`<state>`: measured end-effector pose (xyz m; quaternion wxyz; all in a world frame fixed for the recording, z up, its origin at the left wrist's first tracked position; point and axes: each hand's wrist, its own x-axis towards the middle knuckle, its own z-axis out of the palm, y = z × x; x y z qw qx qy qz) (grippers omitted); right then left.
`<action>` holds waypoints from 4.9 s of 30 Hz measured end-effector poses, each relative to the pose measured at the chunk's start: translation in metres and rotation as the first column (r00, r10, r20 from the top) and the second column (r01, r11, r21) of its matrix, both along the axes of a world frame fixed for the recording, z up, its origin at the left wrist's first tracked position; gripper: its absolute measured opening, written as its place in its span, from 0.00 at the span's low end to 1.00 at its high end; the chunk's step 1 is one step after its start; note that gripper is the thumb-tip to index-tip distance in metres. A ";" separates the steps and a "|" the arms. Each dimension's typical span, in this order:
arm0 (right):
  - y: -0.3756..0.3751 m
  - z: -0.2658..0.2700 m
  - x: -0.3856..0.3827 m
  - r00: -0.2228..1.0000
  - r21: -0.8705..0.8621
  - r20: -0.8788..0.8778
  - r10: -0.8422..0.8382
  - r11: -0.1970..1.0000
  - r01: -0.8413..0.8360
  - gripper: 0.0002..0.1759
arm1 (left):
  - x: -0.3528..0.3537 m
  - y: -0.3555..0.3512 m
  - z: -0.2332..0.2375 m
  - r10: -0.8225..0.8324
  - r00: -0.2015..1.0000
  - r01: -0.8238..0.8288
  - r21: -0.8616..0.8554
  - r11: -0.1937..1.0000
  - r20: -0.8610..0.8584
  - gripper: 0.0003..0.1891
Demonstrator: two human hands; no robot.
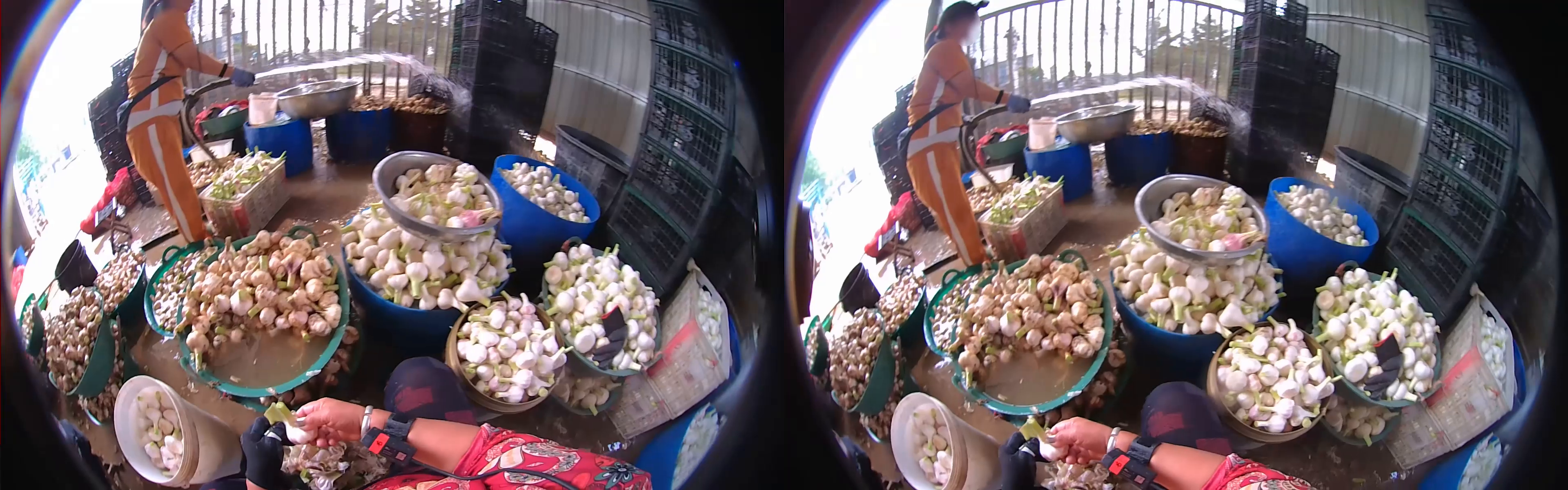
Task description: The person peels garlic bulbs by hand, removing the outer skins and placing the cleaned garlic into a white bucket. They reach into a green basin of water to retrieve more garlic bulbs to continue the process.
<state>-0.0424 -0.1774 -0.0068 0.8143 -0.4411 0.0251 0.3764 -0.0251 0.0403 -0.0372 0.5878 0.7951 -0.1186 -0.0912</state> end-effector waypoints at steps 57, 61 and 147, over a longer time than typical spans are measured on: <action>0.012 0.041 0.023 0.815 -0.354 0.548 -0.188 0.831 0.429 0.16 | 0.011 -0.003 0.054 -0.028 0.730 -0.027 0.070 0.997 0.683 0.14; 0.025 0.061 0.015 0.813 -0.220 0.512 -0.279 0.872 0.438 0.16 | 0.003 -0.007 0.070 -0.056 0.949 0.120 -0.192 0.974 0.311 0.13; 0.019 -0.028 0.018 0.593 -0.025 0.666 -0.454 0.780 0.625 0.28 | 0.027 -0.048 0.049 -0.075 0.923 -0.107 -0.440 0.892 -0.376 0.10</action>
